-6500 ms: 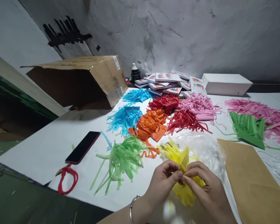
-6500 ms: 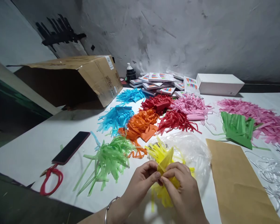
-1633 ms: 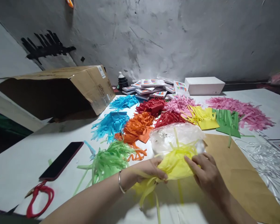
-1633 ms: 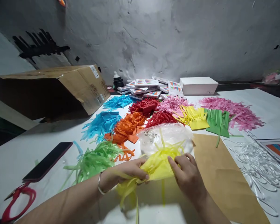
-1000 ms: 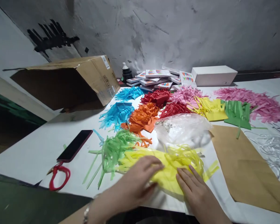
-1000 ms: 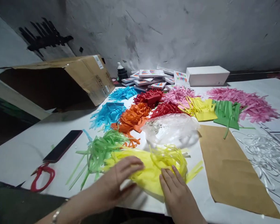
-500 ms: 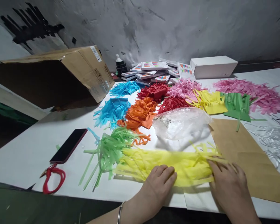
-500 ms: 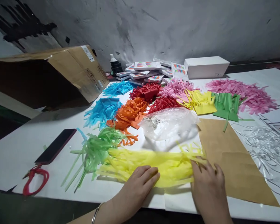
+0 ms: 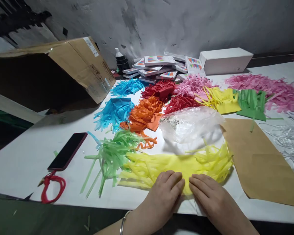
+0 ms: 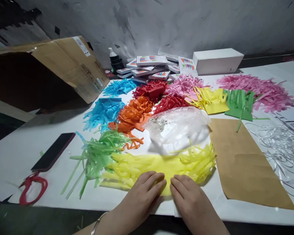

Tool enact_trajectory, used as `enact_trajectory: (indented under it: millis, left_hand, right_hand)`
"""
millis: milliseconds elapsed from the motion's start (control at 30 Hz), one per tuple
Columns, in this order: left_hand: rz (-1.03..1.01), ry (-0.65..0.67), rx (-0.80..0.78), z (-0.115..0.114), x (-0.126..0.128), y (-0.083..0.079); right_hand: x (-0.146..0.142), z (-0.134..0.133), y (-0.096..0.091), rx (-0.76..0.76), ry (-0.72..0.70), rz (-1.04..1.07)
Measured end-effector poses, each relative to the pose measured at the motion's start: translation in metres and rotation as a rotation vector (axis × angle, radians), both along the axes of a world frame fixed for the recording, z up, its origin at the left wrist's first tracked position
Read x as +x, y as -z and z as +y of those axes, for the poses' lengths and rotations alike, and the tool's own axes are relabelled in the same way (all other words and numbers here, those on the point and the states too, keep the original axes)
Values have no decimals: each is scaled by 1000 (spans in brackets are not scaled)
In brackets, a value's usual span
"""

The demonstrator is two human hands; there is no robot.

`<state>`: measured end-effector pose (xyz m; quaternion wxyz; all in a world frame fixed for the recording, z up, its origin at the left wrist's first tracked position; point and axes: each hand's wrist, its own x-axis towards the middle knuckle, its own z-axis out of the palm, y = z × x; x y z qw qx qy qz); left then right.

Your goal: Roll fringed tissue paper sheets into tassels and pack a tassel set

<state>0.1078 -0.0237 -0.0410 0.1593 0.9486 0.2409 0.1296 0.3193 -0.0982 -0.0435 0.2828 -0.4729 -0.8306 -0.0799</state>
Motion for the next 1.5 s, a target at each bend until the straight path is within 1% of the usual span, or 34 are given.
enact_trajectory:
  millis: [67,133,233,300,633,733,833,967,1100,1200,1400,1500]
  left_hand:
    - [-16,13,-85,3,-9,-5]
    - [-29,12,-161,6,-18,-9]
    - [-52,-6,-228,8,-26,-13]
    - [-59,-19,-248,8,-27,-13]
    - [-138,-90,-342,9,-24,-14]
    - [-117,-98,-333,9,-21,-15]
    - [-66,-99,-285,7,-16,-17]
    - [3,-80,-185,6,-10,-17]
    - [-16,-77,-130,6,-8,-16]
    - [-35,-82,-127,6,-8,-16]
    - [-33,-70,-170,7,-10,-17]
    - [-17,-66,-176,8,-10,-18]
  right_hand:
    - [3,0,13,-34,3,66]
    - [10,-4,19,-109,1,110]
    - [17,-9,15,-216,1,162]
    - [18,-9,11,-256,1,191]
    - [18,-5,9,-320,30,300]
    - [16,-4,8,-365,43,314]
    - [15,-4,7,-382,56,322]
    - [13,-4,5,-340,55,312]
    - [11,-3,3,-271,60,307]
    - [9,-2,4,-280,68,323]
    - [7,0,1,-311,91,330]
    - [6,1,-1,-305,75,318]
